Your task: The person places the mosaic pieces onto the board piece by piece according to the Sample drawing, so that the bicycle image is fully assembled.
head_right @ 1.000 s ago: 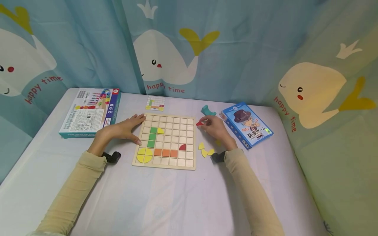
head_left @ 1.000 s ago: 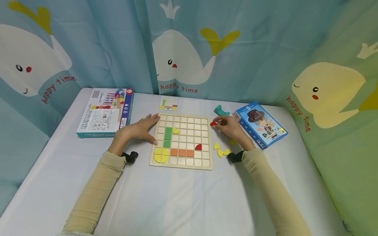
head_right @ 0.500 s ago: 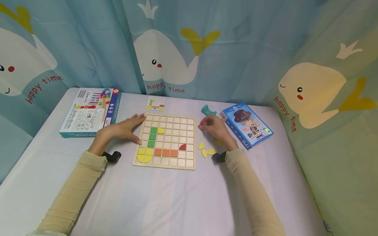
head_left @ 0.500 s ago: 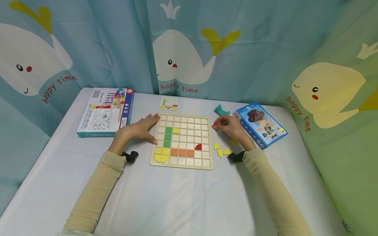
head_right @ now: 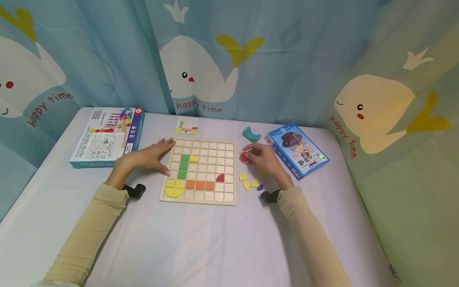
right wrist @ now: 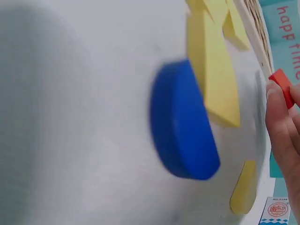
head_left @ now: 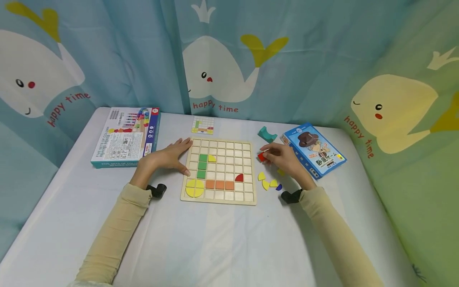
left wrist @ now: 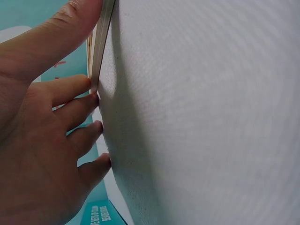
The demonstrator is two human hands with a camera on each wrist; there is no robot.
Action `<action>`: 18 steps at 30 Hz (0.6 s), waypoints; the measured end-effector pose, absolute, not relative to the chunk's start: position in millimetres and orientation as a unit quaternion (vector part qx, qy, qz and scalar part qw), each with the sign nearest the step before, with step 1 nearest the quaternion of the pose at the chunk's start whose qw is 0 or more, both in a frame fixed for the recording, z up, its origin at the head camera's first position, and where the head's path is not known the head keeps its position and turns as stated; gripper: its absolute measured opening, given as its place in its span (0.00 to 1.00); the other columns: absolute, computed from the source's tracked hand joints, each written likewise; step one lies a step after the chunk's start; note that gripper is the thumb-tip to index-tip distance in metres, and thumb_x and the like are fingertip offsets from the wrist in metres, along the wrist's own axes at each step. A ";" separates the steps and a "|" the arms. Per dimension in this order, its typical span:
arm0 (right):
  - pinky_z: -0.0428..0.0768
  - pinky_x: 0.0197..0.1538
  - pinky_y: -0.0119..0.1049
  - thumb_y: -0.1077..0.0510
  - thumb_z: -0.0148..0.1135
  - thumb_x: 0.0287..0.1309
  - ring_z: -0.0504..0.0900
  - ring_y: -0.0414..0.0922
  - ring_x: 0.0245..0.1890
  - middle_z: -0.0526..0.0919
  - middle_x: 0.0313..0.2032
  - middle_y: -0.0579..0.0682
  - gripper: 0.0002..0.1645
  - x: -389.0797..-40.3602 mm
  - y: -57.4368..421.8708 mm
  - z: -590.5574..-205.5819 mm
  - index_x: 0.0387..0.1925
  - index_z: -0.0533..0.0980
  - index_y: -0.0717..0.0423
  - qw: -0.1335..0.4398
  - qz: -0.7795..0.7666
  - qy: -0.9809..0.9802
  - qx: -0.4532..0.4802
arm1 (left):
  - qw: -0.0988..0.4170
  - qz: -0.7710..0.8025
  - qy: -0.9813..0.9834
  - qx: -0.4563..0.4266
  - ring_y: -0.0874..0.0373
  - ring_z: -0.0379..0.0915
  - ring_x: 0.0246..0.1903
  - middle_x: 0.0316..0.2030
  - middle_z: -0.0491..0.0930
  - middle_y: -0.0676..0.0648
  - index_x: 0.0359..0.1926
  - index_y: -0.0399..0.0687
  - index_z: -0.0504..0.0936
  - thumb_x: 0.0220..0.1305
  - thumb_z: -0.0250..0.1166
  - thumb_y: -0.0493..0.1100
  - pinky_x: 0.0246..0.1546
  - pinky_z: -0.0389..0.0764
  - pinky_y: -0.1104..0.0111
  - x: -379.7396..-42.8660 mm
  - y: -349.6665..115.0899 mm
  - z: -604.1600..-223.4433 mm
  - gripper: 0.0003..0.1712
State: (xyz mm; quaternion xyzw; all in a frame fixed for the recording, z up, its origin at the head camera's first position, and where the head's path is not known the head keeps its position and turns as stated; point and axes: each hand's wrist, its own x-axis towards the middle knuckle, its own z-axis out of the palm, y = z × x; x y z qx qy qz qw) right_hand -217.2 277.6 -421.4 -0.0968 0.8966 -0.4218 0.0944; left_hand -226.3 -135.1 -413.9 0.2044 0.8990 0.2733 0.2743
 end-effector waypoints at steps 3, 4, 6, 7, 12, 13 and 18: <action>0.83 0.37 0.32 0.65 0.59 0.71 0.85 0.48 0.34 0.88 0.44 0.64 0.15 -209.3 276.7 -421.0 0.55 0.81 0.64 0.109 -0.431 0.890 -0.097 | 0.274 0.272 0.900 0.202 0.36 0.25 0.81 0.83 0.35 0.40 0.83 0.43 0.43 0.58 0.77 0.51 0.78 0.37 0.37 -226.8 -136.0 -415.2 0.65; 0.83 0.38 0.32 0.65 0.59 0.71 0.86 0.48 0.35 0.87 0.45 0.63 0.15 -206.8 276.5 -421.3 0.55 0.81 0.64 0.116 -0.434 0.888 -0.098 | 0.273 0.271 0.901 0.202 0.36 0.25 0.81 0.83 0.35 0.40 0.83 0.43 0.43 0.58 0.77 0.51 0.78 0.37 0.37 -226.8 -136.3 -415.4 0.65; 0.83 0.40 0.29 0.65 0.59 0.71 0.86 0.47 0.36 0.87 0.46 0.63 0.15 -201.8 275.1 -421.7 0.55 0.81 0.63 0.128 -0.439 0.884 -0.093 | 0.273 0.271 0.901 0.200 0.37 0.25 0.81 0.83 0.35 0.40 0.83 0.44 0.43 0.59 0.77 0.51 0.78 0.37 0.37 -226.6 -137.0 -415.3 0.65; 0.83 0.41 0.28 0.66 0.58 0.71 0.86 0.47 0.36 0.87 0.47 0.63 0.15 -199.3 274.5 -421.8 0.56 0.81 0.63 0.132 -0.441 0.883 -0.095 | 0.272 0.271 0.901 0.200 0.37 0.25 0.81 0.83 0.35 0.40 0.83 0.44 0.43 0.58 0.77 0.51 0.78 0.37 0.37 -226.5 -137.2 -415.1 0.65; 0.84 0.43 0.27 0.69 0.58 0.68 0.87 0.46 0.40 0.86 0.50 0.63 0.18 -186.0 271.5 -419.9 0.58 0.81 0.62 0.154 -0.450 0.874 -0.103 | 0.271 0.276 0.900 0.199 0.37 0.26 0.81 0.83 0.36 0.40 0.83 0.44 0.43 0.58 0.78 0.51 0.78 0.37 0.37 -226.3 -137.0 -413.7 0.65; 0.84 0.43 0.27 0.69 0.58 0.68 0.87 0.46 0.40 0.86 0.51 0.64 0.19 -183.5 270.9 -419.3 0.58 0.80 0.63 0.160 -0.452 0.871 -0.107 | 0.271 0.278 0.900 0.200 0.37 0.26 0.81 0.83 0.36 0.40 0.83 0.44 0.43 0.57 0.78 0.51 0.78 0.37 0.37 -226.3 -136.8 -413.7 0.65; 0.84 0.42 0.27 0.69 0.61 0.67 0.87 0.46 0.41 0.87 0.49 0.64 0.19 -174.3 267.5 -417.1 0.59 0.80 0.65 0.184 -0.459 0.862 -0.111 | 0.271 0.282 0.898 0.200 0.36 0.25 0.81 0.83 0.35 0.40 0.83 0.43 0.43 0.57 0.78 0.49 0.78 0.36 0.37 -226.7 -136.8 -414.7 0.66</action>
